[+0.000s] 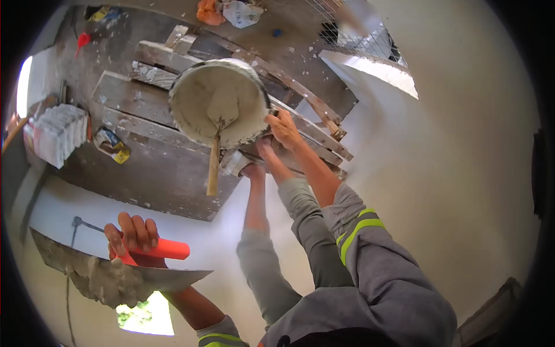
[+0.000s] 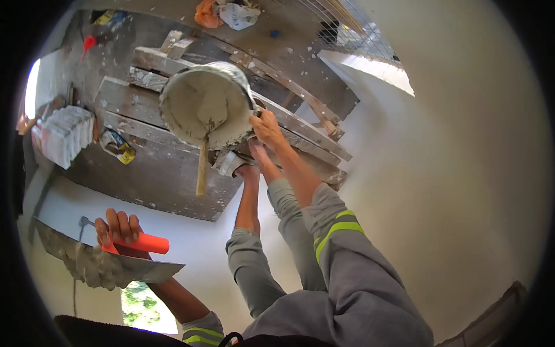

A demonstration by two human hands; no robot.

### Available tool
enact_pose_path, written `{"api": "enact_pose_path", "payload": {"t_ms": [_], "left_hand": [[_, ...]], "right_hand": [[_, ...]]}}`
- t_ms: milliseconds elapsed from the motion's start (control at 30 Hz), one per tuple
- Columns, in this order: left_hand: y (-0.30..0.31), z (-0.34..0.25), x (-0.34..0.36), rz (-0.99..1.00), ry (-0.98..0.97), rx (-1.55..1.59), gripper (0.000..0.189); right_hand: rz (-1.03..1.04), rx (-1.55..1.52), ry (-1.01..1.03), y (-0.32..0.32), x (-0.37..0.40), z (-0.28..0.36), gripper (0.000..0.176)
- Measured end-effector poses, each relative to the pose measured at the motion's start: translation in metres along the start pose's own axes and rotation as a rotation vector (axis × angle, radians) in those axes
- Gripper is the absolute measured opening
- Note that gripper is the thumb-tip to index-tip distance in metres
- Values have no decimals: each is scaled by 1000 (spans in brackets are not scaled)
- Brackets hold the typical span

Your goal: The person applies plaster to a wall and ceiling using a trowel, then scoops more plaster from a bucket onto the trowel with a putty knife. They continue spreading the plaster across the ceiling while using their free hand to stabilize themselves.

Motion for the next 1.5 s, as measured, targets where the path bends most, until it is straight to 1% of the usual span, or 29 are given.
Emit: {"api": "enact_pose_path", "payload": {"t_ms": [100, 167, 200, 300, 367, 400, 433, 467, 500, 567, 600, 633, 667, 700, 733, 767, 800, 833, 900, 1000, 1100, 1200, 1267, 1300, 1333, 1400, 1433, 1467, 1500], "left_hand": [[-38, 1, -34, 61, 70, -59, 18], [-63, 3, -58, 129, 123, -68, 21], [-76, 5, -71, 189, 163, -142, 23], [-116, 28, -106, 283, 262, -226, 21], [-141, 54, -126, 365, 316, -266, 19], [-152, 67, -133, 395, 350, -268, 19], [-160, 81, -142, 419, 383, -273, 19], [-172, 97, -152, 469, 430, -320, 18], [-184, 115, -161, 473, 472, -321, 17], [-202, 156, -169, 451, 563, -320, 17], [-204, 175, -175, 481, 599, -317, 17], [-203, 194, -180, 503, 628, -321, 17], [-203, 209, -182, 469, 661, -351, 17], [-202, 225, -184, 433, 692, -383, 18], [-202, 245, -186, 490, 724, -383, 16], [-202, 263, -190, 496, 755, -394, 16], [-201, 275, -193, 488, 784, -417, 16], [-201, 289, -195, 484, 811, -432, 15], [-202, 310, -200, 470, 866, -479, 15], [-207, 337, -206, 453, 945, -536, 15], [-209, 364, -209, 440, 1022, -582, 15], [-208, 385, -218, 439, 1095, -621, 15], [-203, 395, -224, 436, 1141, -640, 16], [-198, 402, -228, 430, 1170, -644, 16], [-195, 407, -232, 430, 1197, -648, 16], [-188, 414, -244, 442, 1235, -661, 17], [-185, 416, -251, 447, 1255, -670, 18], [-182, 415, -257, 450, 1266, -679, 18], [-181, 415, -264, 463, 1281, -693, 19]], "right_hand": [[-368, -572, -41, 34, 52, -18, 28], [-531, -834, 6, 48, 81, -52, 31], [-612, -967, 37, 56, 94, -65, 32], [-812, -1164, 76, 80, 139, -85, 34], [-961, -1335, 69, 89, 166, -115, 31], [-1060, -1365, 20, 93, 183, -134, 34], [-1106, -1351, 43, 92, 199, -163, 37], [-1197, -1518, -41, 91, 211, -185, 37], [-1245, -1596, -12, 87, 222, -219, 36], [-1360, -1711, 72, 83, 245, -261, 39], [-1439, -1682, 86, 82, 256, -278, 46], [-1450, -1808, 205, 71, 262, -315, 52], [-1523, -1834, 164, 64, 271, -325, 56], [-1482, -2018, 110, 47, 280, -350, 53], [-1468, -2030, 143, 37, 289, -368, 53], [-1538, -2115, 4, 25, 299, -368, 50], [-1660, -2020, -58, 9, 309, -388, 46], [-1598, -2183, 8, -8, 316, -404, 43], [-1458, -2405, -62, -19, 317, -390, 42], [-1454, -2304, -472, -54, 309, -363, 44], [-1112, -2024, -925, -78, 324, -328, 50], [-1042, -1131, -948, -23, 347, -282, 54], [-1229, -935, -555, 74, 331, -202, 50], [-1210, -854, -352, 124, 313, -157, 48], [-1178, -761, -161, 171, 296, -116, 47], [-1034, -405, 207, 232, 257, -45, 45], [-982, -252, 312, 254, 237, -15, 46], [-904, -88, 415, 281, 223, 27, 41], [-844, -60, 495, 292, 207, 49, 39]]}}
Point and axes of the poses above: each hand's wrist, its own x-axis away from the middle knuckle, its own y-axis out of the back of the hand, z = x × y, the point moved 6 cm from there along -x, towards the middle knuckle, and after that the axes turned 15 degrees about y, right-handed, at the moved point
